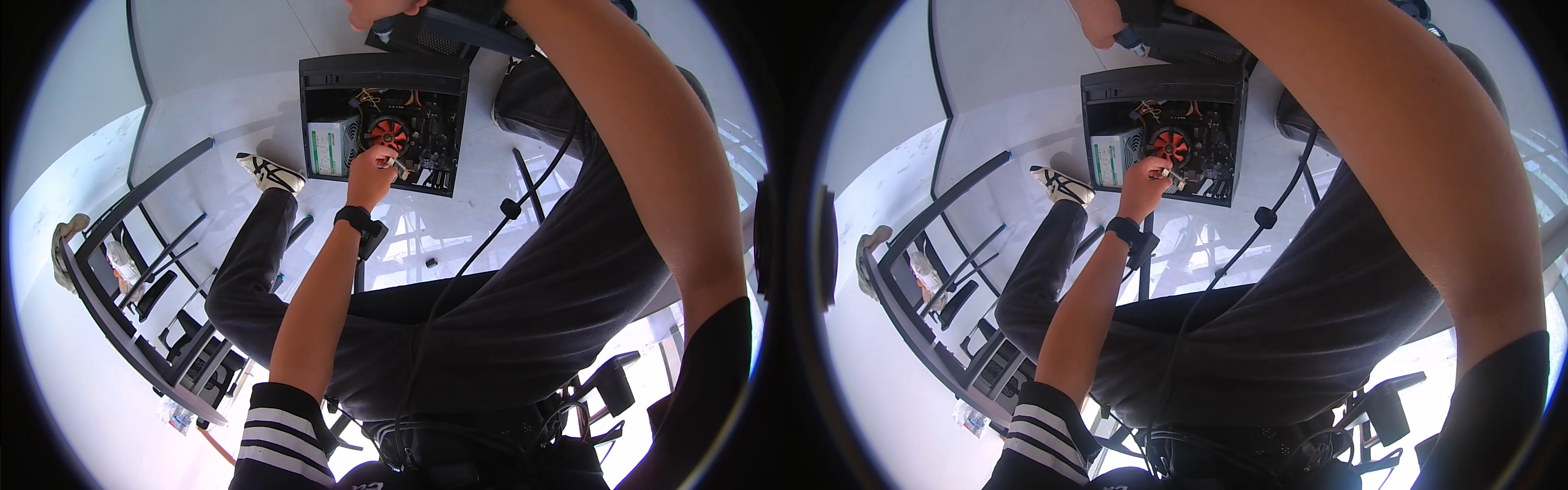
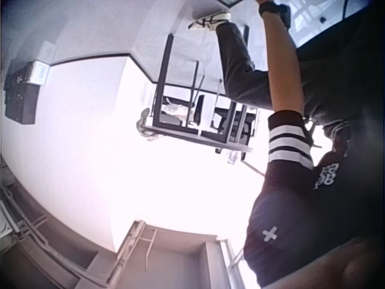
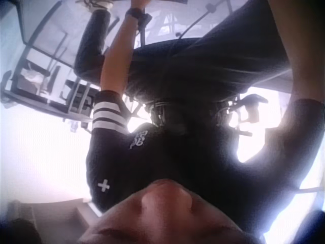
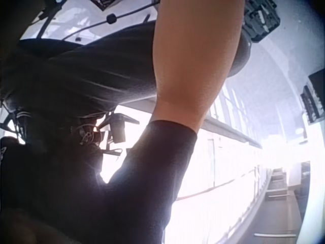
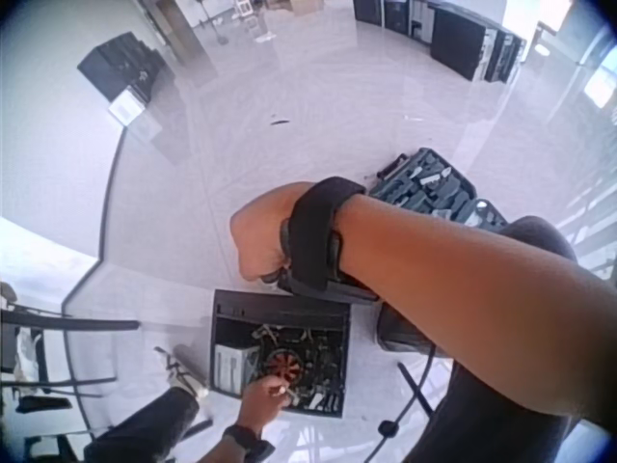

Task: The person is repairing a desktop computer tower, screwing components and the side panel back into place.

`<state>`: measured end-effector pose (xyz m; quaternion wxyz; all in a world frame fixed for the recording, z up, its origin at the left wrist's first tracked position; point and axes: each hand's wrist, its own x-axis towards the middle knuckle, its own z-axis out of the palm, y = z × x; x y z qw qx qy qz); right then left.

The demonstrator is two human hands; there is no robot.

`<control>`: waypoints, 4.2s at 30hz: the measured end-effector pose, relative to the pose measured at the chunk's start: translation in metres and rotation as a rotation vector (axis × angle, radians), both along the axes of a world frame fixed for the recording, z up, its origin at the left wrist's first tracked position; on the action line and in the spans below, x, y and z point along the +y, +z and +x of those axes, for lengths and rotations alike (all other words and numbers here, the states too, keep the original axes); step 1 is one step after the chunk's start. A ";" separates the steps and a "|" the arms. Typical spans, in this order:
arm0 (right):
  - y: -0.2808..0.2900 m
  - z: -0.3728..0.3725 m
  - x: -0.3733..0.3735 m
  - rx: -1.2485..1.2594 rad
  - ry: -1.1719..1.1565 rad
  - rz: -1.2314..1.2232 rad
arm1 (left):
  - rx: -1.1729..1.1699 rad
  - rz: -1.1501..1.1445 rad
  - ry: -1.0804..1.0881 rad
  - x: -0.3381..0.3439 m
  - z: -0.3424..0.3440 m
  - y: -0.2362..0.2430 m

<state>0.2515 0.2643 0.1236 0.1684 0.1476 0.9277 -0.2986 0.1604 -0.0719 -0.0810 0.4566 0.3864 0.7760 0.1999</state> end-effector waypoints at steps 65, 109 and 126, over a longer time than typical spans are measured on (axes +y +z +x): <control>-0.024 -0.004 0.046 0.441 -0.405 0.275 | 0.094 -0.183 -0.003 0.003 0.031 -0.010; -0.387 0.134 0.004 0.048 -1.808 -0.730 | 0.388 0.049 -0.559 -0.051 0.044 -0.017; -0.234 0.081 0.102 0.371 -1.420 0.349 | 0.286 0.086 -0.715 0.004 -0.021 0.090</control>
